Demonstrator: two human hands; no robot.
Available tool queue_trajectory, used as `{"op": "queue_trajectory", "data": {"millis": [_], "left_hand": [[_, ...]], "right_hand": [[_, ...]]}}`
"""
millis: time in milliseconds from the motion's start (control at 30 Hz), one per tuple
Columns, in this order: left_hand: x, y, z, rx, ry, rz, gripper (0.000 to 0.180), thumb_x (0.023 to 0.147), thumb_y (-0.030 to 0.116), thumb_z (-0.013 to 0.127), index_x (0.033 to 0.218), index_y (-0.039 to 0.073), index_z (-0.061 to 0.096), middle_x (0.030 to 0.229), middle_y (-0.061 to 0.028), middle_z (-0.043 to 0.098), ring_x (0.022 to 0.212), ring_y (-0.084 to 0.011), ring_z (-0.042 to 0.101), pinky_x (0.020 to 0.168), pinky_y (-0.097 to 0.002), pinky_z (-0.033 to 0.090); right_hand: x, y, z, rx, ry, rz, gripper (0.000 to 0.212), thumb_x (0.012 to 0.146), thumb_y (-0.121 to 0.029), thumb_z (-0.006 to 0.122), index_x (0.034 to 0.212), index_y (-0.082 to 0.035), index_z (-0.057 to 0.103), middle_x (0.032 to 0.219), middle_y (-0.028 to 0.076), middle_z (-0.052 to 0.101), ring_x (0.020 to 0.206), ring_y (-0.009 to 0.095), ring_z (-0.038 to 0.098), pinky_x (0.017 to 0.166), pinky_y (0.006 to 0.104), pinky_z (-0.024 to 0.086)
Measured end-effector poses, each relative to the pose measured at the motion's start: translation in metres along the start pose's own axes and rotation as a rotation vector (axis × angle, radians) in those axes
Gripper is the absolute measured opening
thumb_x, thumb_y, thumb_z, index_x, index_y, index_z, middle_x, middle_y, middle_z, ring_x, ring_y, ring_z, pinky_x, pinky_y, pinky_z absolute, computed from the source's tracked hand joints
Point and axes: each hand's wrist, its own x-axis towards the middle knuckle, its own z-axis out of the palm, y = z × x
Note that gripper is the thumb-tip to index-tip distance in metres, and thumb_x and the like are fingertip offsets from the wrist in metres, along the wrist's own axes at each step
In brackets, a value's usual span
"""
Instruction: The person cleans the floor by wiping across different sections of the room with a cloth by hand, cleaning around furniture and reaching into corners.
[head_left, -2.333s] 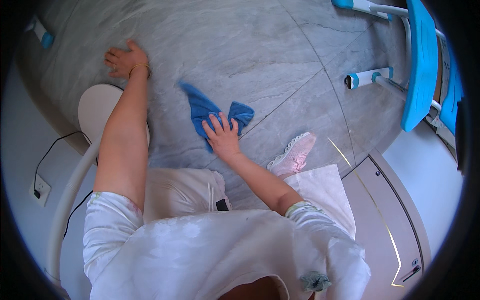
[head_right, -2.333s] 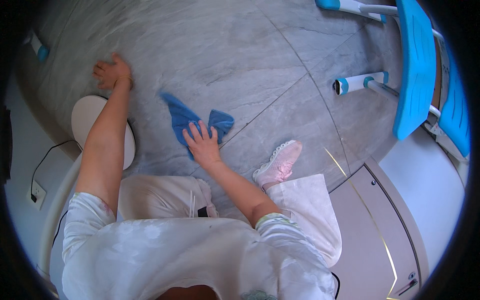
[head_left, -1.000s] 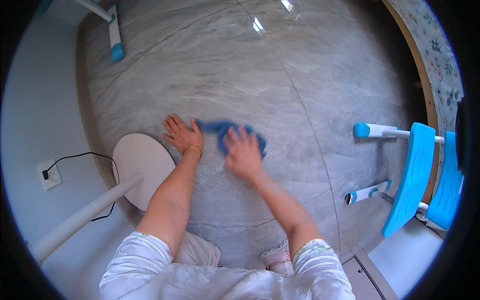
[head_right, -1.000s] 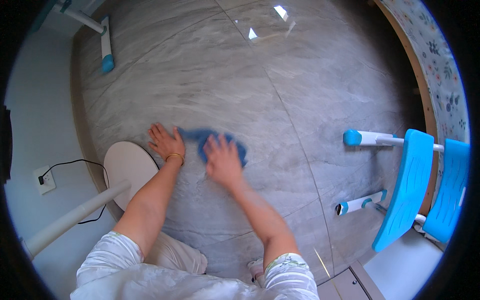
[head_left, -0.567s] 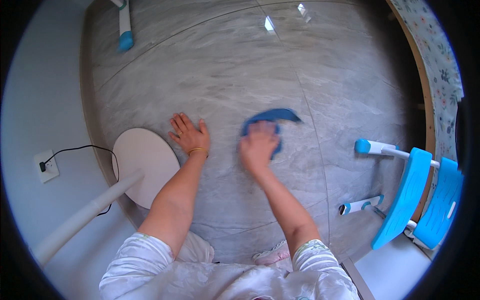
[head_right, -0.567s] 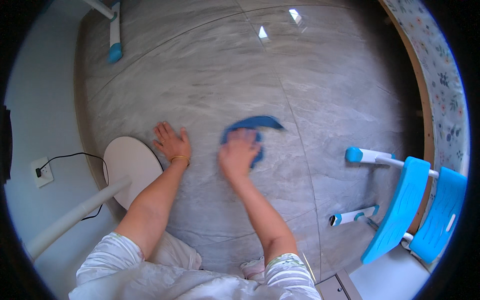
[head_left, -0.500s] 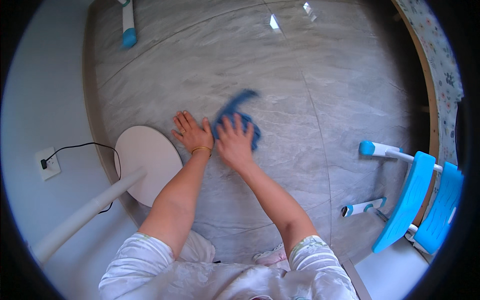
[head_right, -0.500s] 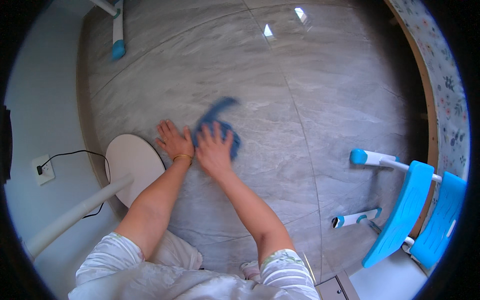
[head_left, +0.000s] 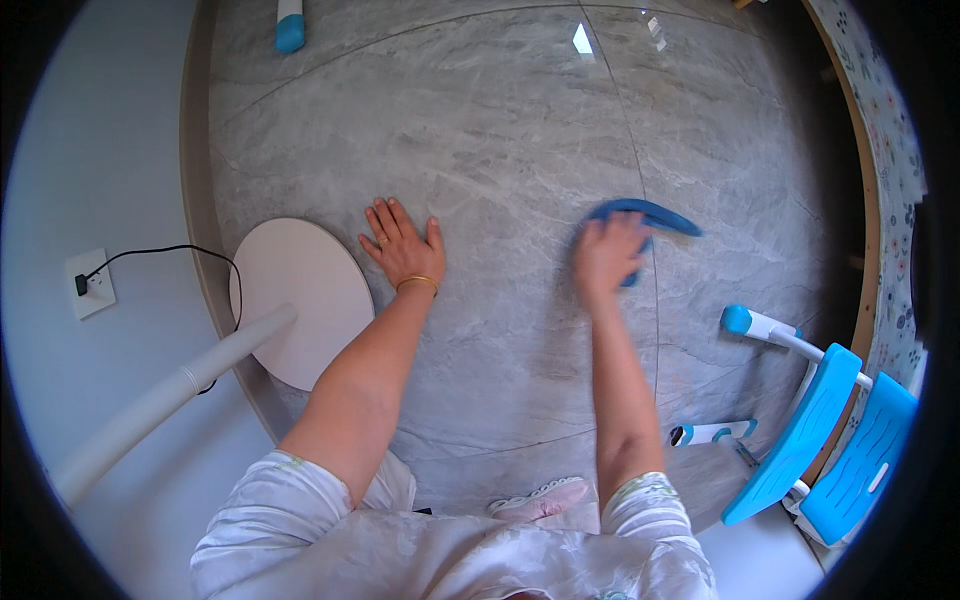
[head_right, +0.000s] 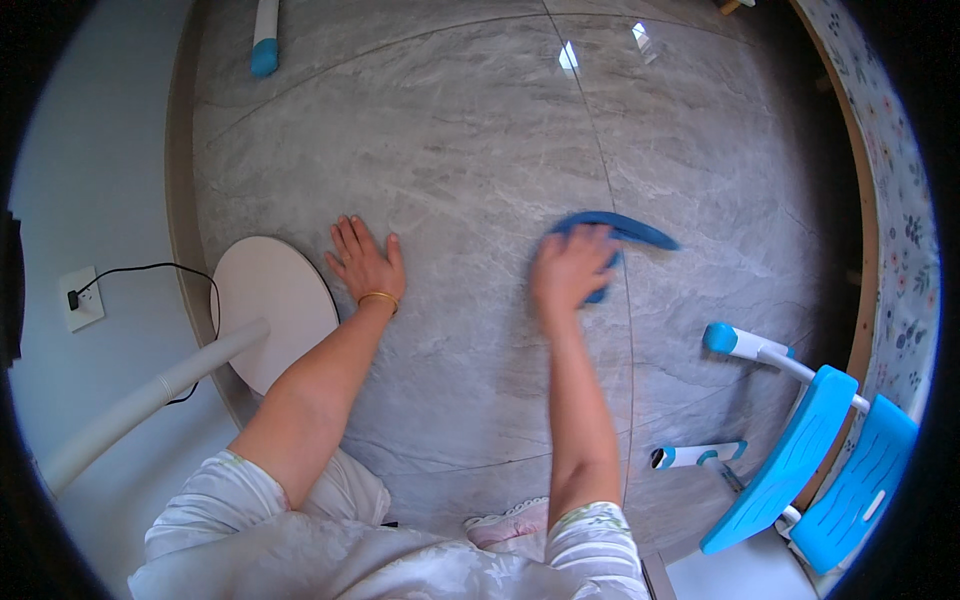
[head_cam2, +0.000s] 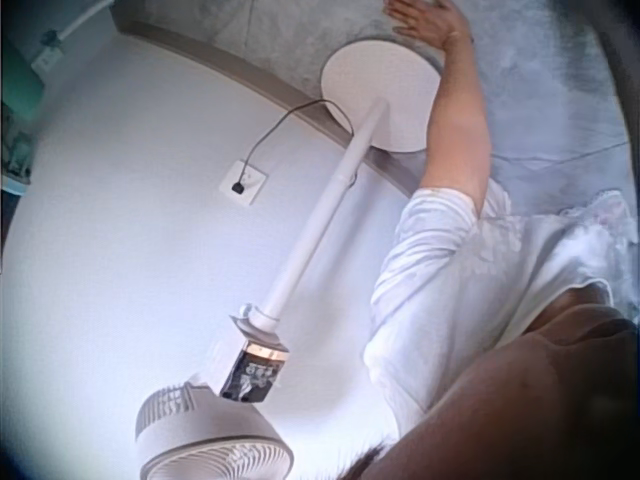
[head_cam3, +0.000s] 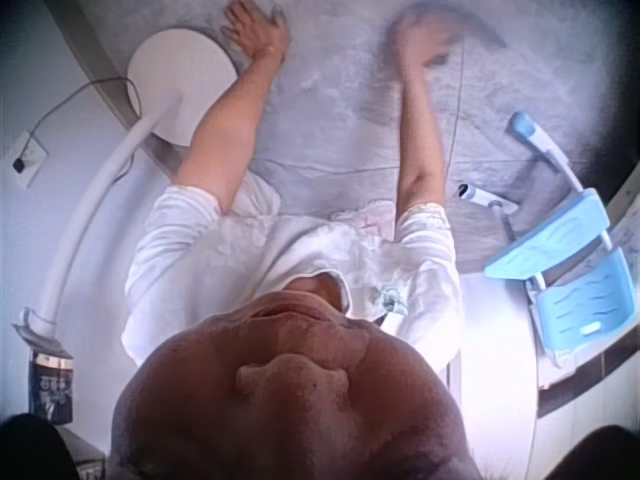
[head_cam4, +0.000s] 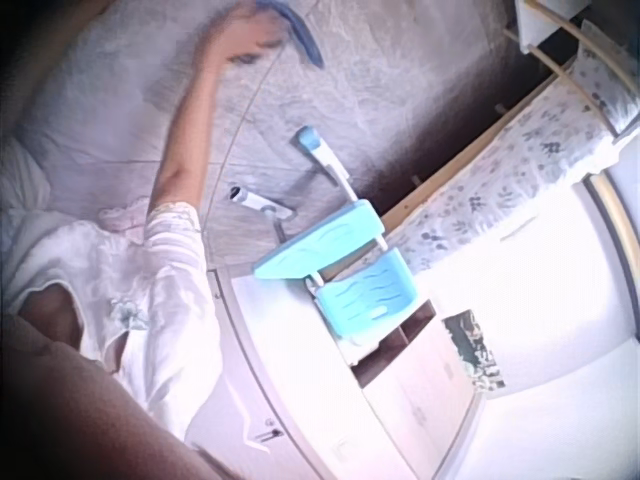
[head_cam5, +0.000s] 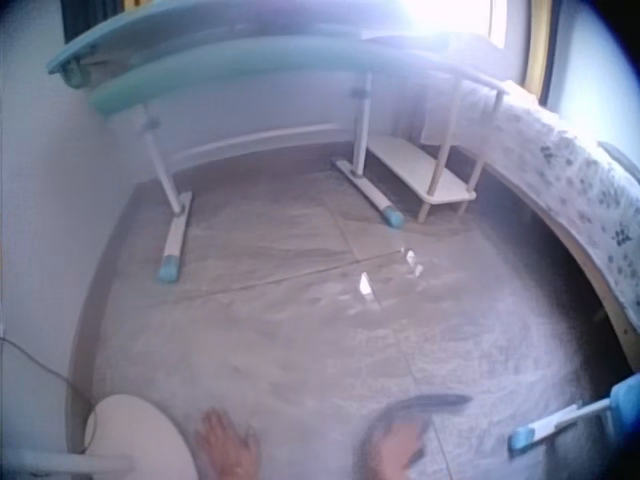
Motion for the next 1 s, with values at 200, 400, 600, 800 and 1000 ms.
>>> {"op": "queue_trajectory", "data": {"millis": [200,400,600,800,1000], "left_hand": [[0.001,-0.011,0.025,0.247,-0.042,0.055,0.070,0.090,0.045,0.038,0.142,0.001,0.020,0.151,-0.0146,0.013,0.140,-0.0305,0.007,0.109,-0.0549,0.007],[0.000,-0.001,0.008,0.052,0.013,0.006,0.067,0.091,0.044,0.036,0.142,0.003,0.022,0.150,-0.0136,0.016,0.140,-0.0302,0.010,0.108,-0.0552,0.011],[-0.003,0.002,0.013,0.027,0.037,0.026,0.068,0.091,0.045,0.035,0.142,0.002,0.023,0.149,-0.0148,0.018,0.140,-0.0305,0.010,0.108,-0.0565,0.010],[-0.001,-0.003,0.016,0.056,0.063,0.023,0.067,0.091,0.046,0.035,0.141,0.003,0.025,0.149,-0.0140,0.020,0.139,-0.0299,0.011,0.107,-0.0571,0.012],[-0.002,0.002,0.014,0.035,0.086,0.039,0.068,0.091,0.046,0.035,0.141,0.003,0.025,0.149,-0.0136,0.020,0.139,-0.0303,0.012,0.106,-0.0581,0.013]], "right_hand": [[-0.054,-0.169,-0.002,0.374,-0.150,-0.834,0.023,0.078,-0.021,0.054,0.094,-0.009,0.064,0.132,0.008,0.048,0.130,0.031,0.034,0.099,0.0604,0.024],[0.053,-0.107,-0.001,0.157,-0.095,-0.496,0.036,0.087,-0.031,0.045,0.117,-0.019,0.059,0.142,0.003,0.038,0.133,0.028,0.029,0.098,0.0639,0.023],[0.014,0.073,-0.027,-0.097,0.016,-0.029,0.060,0.083,-0.048,0.051,0.131,-0.013,0.047,0.147,0.012,0.027,0.135,0.036,0.022,0.098,0.0670,0.020],[-0.194,0.115,-0.045,-0.106,-0.127,-0.072,0.064,0.080,-0.044,0.056,0.127,-0.002,0.048,0.147,0.019,0.023,0.135,0.041,0.018,0.098,0.0676,0.016],[-0.312,0.091,-0.054,0.048,-0.402,-0.564,0.065,0.074,-0.050,0.062,0.127,-0.014,0.050,0.145,0.012,0.029,0.136,0.033,0.020,0.100,0.0685,0.015]]}}
